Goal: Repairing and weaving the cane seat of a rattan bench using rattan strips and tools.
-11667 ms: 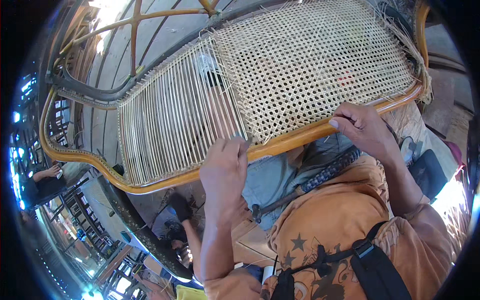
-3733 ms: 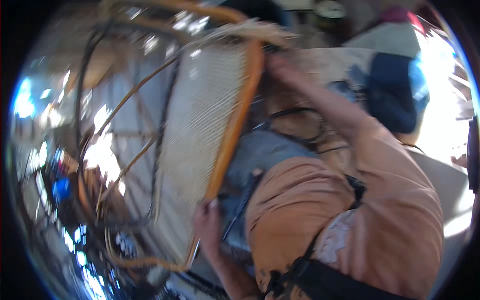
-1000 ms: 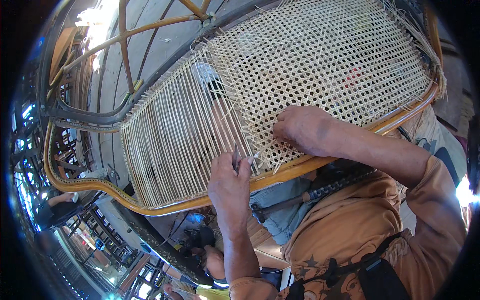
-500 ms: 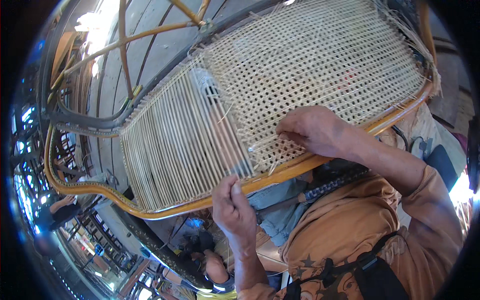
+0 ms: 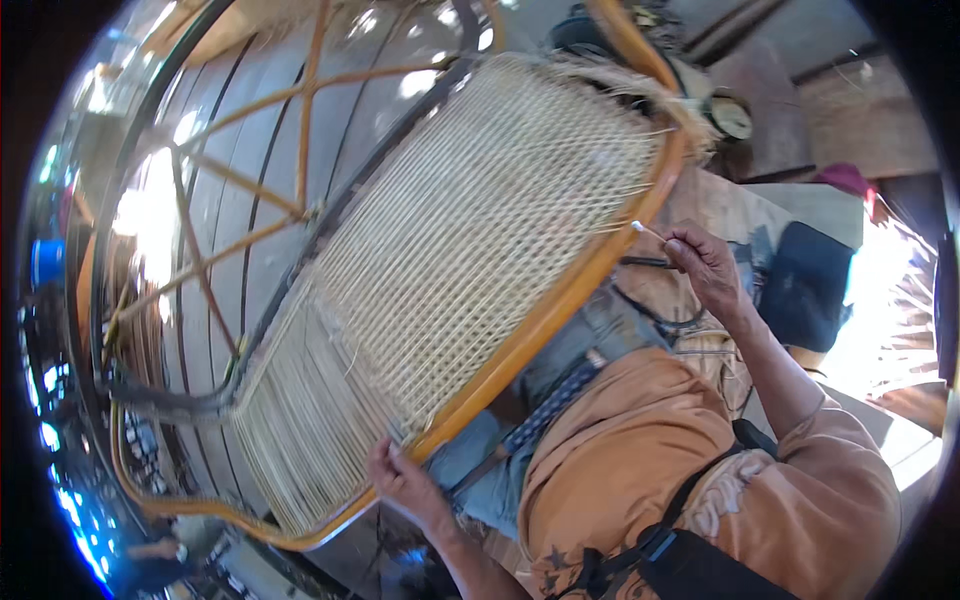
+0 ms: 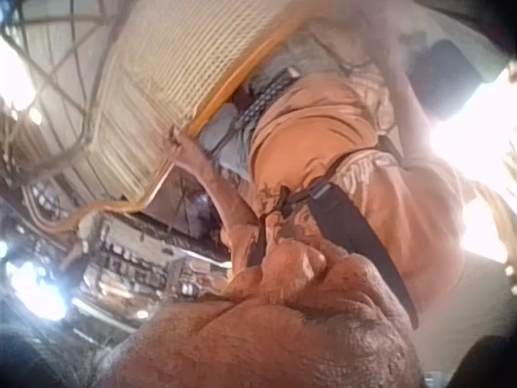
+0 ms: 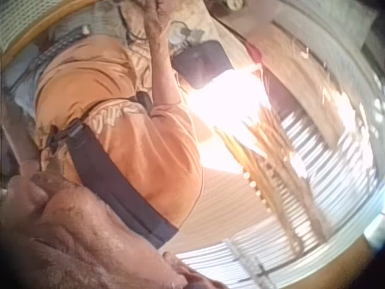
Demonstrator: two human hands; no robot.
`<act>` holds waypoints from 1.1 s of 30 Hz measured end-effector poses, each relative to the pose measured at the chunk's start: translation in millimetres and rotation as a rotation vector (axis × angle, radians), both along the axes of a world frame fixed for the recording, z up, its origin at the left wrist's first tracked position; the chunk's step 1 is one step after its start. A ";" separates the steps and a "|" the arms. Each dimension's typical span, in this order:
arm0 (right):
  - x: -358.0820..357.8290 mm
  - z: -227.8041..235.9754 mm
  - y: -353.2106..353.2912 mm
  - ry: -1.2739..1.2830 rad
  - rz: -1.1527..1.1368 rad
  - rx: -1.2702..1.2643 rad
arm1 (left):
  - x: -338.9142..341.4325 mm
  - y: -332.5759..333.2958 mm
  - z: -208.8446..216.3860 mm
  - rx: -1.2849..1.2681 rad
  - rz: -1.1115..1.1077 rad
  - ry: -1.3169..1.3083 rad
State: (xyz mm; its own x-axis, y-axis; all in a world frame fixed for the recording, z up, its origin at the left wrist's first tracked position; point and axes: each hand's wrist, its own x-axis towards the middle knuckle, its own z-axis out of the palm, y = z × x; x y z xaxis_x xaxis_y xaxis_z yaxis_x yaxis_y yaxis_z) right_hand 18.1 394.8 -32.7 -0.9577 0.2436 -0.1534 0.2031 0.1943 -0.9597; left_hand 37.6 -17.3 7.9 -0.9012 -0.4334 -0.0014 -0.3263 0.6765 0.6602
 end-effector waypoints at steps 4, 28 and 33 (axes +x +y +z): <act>47.1 -49.4 56.9 -0.091 -0.374 0.059 | -10.6 -0.9 -6.5 -0.020 -0.016 0.091; 47.3 3.2 -9.1 0.048 0.225 0.110 | 57.1 120.6 42.4 0.293 -0.589 0.175; 36.8 55.1 -100.8 0.167 0.947 -0.423 | 16.8 139.6 58.7 -0.002 -0.827 0.302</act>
State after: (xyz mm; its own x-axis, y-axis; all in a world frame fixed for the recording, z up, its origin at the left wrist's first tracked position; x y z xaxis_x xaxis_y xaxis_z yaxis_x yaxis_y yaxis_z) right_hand 54.9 294.0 22.4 -0.7458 -0.6585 0.1009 0.0020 -0.1536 -0.9881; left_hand 54.3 122.3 66.6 -0.8881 0.3586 0.2878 0.4570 0.6199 0.6379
